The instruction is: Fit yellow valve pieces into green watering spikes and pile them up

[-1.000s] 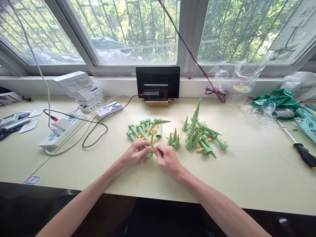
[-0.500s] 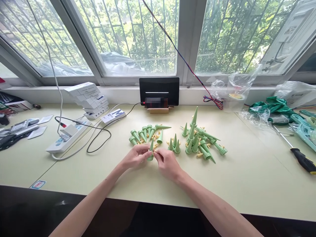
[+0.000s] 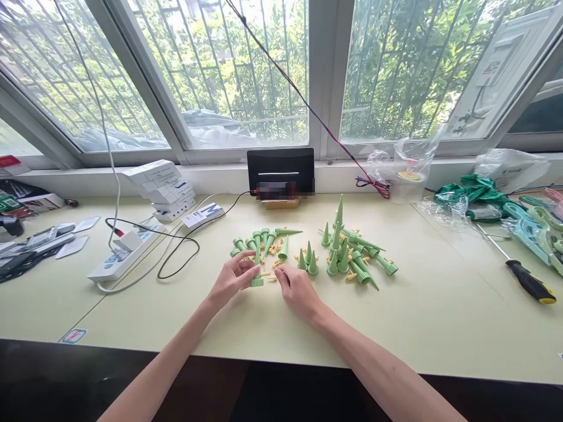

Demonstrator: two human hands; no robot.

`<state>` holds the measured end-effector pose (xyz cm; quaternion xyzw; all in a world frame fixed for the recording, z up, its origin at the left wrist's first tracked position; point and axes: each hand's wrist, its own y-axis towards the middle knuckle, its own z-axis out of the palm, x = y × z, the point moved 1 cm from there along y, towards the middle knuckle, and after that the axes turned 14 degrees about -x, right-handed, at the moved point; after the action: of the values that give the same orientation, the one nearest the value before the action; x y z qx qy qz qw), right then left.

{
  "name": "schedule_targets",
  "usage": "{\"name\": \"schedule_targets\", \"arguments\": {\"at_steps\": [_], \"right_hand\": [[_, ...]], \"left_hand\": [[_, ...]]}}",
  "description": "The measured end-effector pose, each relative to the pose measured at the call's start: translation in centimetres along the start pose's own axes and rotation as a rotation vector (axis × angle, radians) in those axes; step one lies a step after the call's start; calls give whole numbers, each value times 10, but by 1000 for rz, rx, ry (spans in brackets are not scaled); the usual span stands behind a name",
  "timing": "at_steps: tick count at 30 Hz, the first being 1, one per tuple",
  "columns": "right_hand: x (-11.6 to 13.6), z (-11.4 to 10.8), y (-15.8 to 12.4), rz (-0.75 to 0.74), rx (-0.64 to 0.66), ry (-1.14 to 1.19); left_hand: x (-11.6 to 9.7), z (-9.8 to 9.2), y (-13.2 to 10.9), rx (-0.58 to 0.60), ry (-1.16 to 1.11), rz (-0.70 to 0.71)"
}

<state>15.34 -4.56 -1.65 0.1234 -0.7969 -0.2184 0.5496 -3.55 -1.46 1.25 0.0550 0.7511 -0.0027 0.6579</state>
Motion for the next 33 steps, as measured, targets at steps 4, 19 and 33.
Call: {"name": "schedule_targets", "arguments": {"at_steps": [4, 19, 33], "right_hand": [[-1, 0, -1, -5, -20, -43], [-7, 0, -3, -50, -24, -112], [-11, 0, -2, -14, 30, -157]], "left_hand": [[0, -3, -10, -18, 40, -5], [7, 5, -20, -46, 463, 221], [12, 7, -17, -38, 526, 244]]}}
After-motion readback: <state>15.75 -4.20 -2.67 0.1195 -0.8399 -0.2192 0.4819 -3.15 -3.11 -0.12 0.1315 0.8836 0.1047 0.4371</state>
